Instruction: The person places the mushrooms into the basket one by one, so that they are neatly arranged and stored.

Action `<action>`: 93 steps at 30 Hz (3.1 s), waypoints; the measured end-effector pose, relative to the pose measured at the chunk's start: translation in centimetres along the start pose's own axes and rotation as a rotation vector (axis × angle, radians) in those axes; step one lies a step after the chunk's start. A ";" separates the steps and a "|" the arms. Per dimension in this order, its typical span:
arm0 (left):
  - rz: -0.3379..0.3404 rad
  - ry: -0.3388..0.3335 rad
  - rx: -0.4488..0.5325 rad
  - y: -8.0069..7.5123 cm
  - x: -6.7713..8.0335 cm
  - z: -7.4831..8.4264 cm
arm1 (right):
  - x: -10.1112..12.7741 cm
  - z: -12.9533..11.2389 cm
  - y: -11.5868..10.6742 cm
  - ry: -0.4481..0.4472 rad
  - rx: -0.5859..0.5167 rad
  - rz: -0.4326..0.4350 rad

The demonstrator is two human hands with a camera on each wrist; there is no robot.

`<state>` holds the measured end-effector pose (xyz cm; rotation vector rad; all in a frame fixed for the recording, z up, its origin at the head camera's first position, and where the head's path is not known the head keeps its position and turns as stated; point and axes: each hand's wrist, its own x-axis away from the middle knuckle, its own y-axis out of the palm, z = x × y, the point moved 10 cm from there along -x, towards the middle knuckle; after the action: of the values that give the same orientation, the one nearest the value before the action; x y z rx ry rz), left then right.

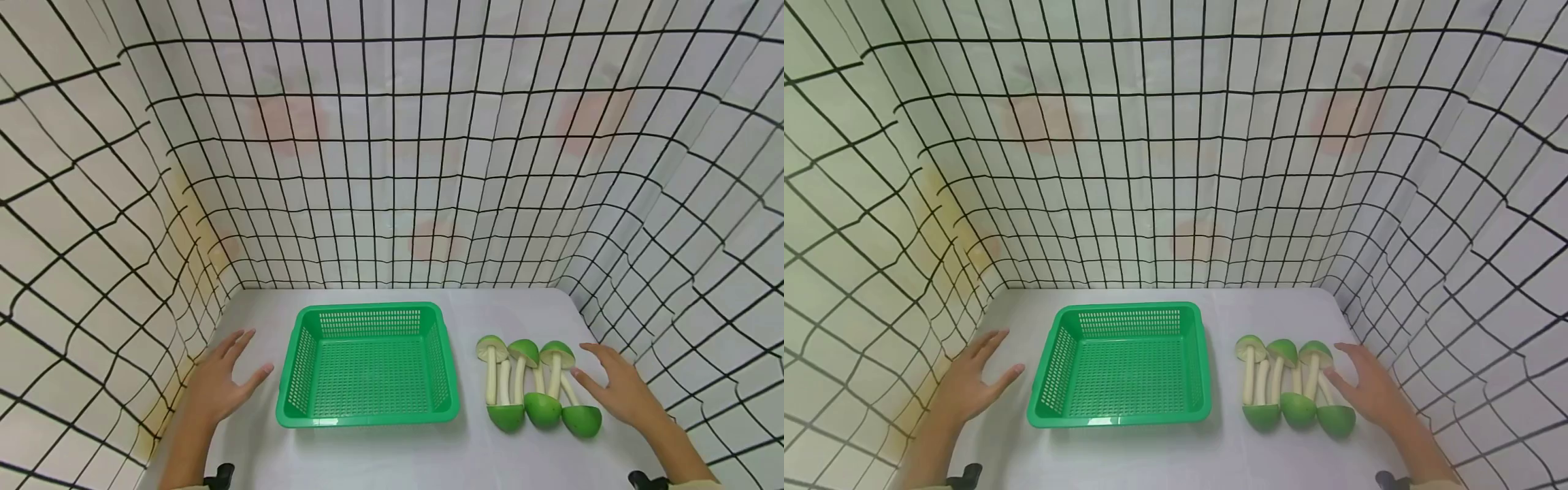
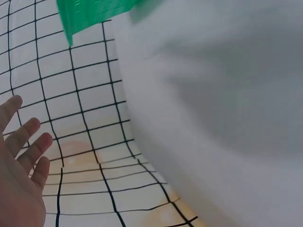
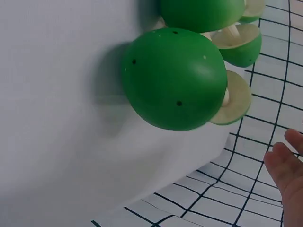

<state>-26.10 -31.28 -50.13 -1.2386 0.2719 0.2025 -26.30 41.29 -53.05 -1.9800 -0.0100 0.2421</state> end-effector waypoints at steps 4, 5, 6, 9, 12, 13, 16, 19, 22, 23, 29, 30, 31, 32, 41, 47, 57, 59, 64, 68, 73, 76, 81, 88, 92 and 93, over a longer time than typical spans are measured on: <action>0.009 0.020 0.039 1.1 0.2 0.4 | 0.0 0.0 0.8 -0.012 0.014 0.010; 0.008 0.021 0.057 1.4 0.3 0.5 | 0.0 -0.1 0.9 -0.016 0.015 0.014; 0.007 0.022 0.078 1.7 0.4 0.5 | 0.0 -0.1 1.1 -0.017 0.016 0.017; -0.007 0.008 0.127 2.5 0.8 0.5 | 0.1 -0.1 1.6 -0.011 0.006 0.024; -0.030 -0.020 0.191 3.2 1.2 0.6 | 0.1 0.0 2.1 0.006 -0.012 0.021; -0.038 -0.029 0.215 3.4 1.3 0.6 | 0.1 0.1 2.3 0.010 -0.019 0.021; -0.066 -0.048 0.289 4.1 1.5 1.0 | 0.1 0.3 2.8 0.024 -0.040 0.018; -0.092 -0.062 0.339 5.0 1.5 1.4 | 0.0 0.8 3.6 0.041 -0.052 0.013; -0.105 -0.075 0.367 6.0 1.6 1.6 | 0.1 1.5 4.5 0.069 -0.061 -0.006; -0.105 -0.075 0.380 6.3 1.6 1.6 | 0.2 1.7 4.8 0.079 -0.064 -0.011; -0.138 -0.083 0.502 7.8 1.9 1.9 | 0.6 2.5 5.9 0.117 -0.073 -0.012; -0.150 -0.088 0.523 8.1 2.0 2.0 | 0.7 2.5 6.1 0.123 -0.074 -0.014; -0.162 -0.095 0.547 8.3 2.1 2.0 | 0.8 2.6 6.2 0.130 -0.077 -0.019; -0.172 -0.100 0.569 8.5 2.2 2.1 | 0.8 2.6 6.3 0.141 -0.080 -0.024; -0.186 -0.105 0.615 9.5 2.6 2.7 | 1.0 4.4 7.1 0.268 -0.129 -0.046; -0.188 -0.139 0.625 9.7 2.7 2.5 | 1.1 6.3 8.3 0.361 -0.138 -0.095; -0.185 -0.152 0.644 9.9 2.9 2.5 | 1.2 7.6 9.2 0.428 -0.160 -0.156; -0.187 -0.156 0.645 9.9 2.9 2.5 | 1.2 7.7 9.2 0.432 -0.164 -0.165; -0.186 -0.152 0.650 9.9 2.8 2.6 | 1.4 7.8 9.2 0.443 -0.175 -0.171; -0.171 -0.153 0.677 9.6 2.7 2.7 | 1.6 7.6 9.0 0.444 -0.176 -0.181; -0.157 -0.196 0.719 9.7 2.6 2.4 | 1.7 6.9 8.0 0.437 -0.175 -0.166; -0.146 -0.206 0.750 9.8 2.5 2.4 | 1.8 6.6 7.5 0.434 -0.177 -0.151; -0.134 -0.211 0.775 9.7 2.5 2.4 | 1.9 6.3 6.8 0.447 -0.176 -0.109; -0.150 -0.224 0.761 9.8 2.5 2.4 | 2.2 5.6 5.6 0.468 -0.171 -0.057; -0.140 -0.209 0.758 9.5 2.4 2.4 | 2.3 5.5 5.3 0.478 -0.170 -0.037; -0.138 -0.205 0.760 9.4 2.4 2.5 | 2.3 5.6 5.2 0.481 -0.171 -0.031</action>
<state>-26.42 -25.94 -58.63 -0.4747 0.0668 0.0892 -25.55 44.44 -60.36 -2.1616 0.2553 -0.2665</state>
